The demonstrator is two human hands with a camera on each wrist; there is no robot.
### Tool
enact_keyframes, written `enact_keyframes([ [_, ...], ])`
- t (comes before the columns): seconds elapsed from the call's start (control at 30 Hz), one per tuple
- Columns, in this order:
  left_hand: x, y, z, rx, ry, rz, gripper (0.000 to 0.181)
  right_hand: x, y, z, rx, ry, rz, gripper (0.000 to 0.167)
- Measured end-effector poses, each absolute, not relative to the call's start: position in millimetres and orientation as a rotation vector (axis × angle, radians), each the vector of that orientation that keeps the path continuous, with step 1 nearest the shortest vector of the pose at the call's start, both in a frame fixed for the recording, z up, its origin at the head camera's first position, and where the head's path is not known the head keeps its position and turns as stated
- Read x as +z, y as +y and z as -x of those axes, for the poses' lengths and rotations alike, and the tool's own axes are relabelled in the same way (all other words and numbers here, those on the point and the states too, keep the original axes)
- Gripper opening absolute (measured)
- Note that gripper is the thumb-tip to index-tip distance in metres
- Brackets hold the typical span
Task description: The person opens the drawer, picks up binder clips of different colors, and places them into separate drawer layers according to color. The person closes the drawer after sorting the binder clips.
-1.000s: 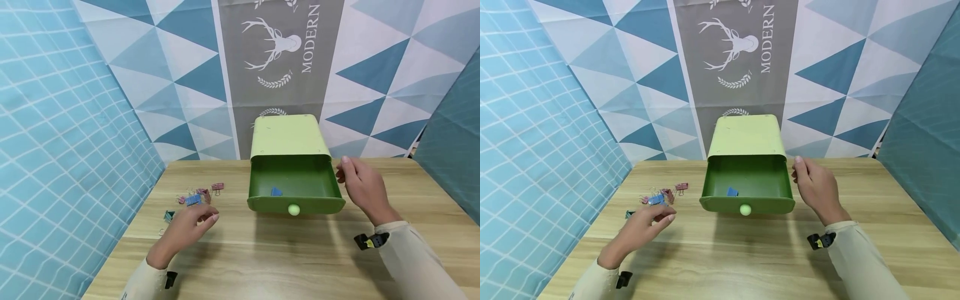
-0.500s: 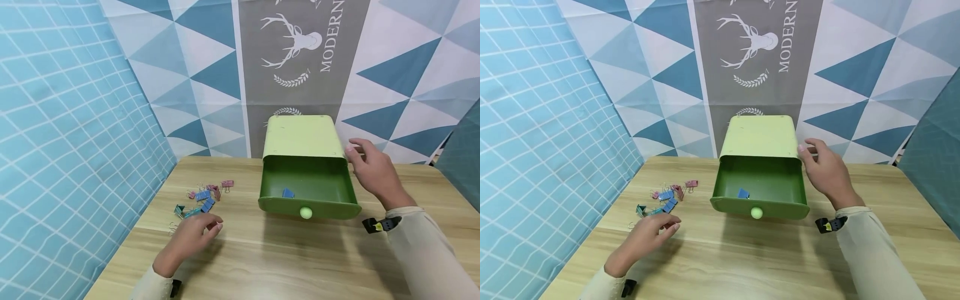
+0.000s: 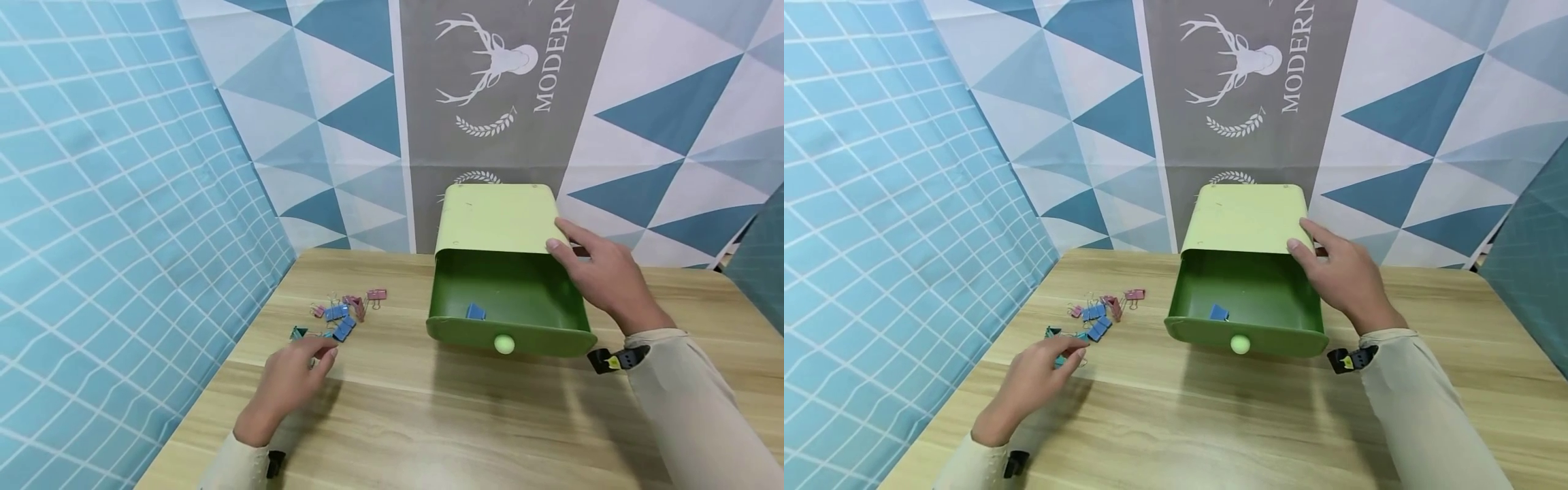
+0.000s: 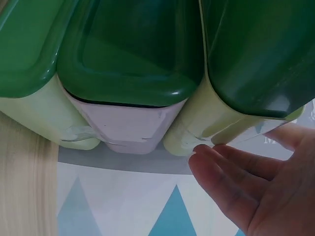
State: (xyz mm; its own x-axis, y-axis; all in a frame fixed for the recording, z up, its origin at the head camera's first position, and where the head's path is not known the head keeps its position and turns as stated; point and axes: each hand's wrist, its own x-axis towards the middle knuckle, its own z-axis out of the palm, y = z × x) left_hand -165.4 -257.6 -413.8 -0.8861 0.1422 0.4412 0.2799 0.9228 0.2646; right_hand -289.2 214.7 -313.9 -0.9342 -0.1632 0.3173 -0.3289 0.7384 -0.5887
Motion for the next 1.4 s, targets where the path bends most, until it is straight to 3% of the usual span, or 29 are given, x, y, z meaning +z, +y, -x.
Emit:
enact_keyframes([
  [0.57,-415.6,-268.2,200.0,-0.294,-2.489,0.319,0.008,-320.1,212.9,287.9,1.134,-2.687,-0.341,0.072],
  [0.8,-415.4,-259.7,223.6,-0.153,-2.512,0.172,0.012,-320.1,212.7,287.8,1.129,-2.683,-0.324,0.073],
  [1.07,-415.0,-261.3,231.4,-0.137,-2.618,0.033,0.020,-319.9,209.2,286.3,1.157,-2.676,-0.338,0.074],
  [1.4,-413.5,-264.4,236.9,-0.196,-2.716,0.052,0.016,-317.2,208.7,288.4,1.238,-2.673,-0.339,0.077],
])
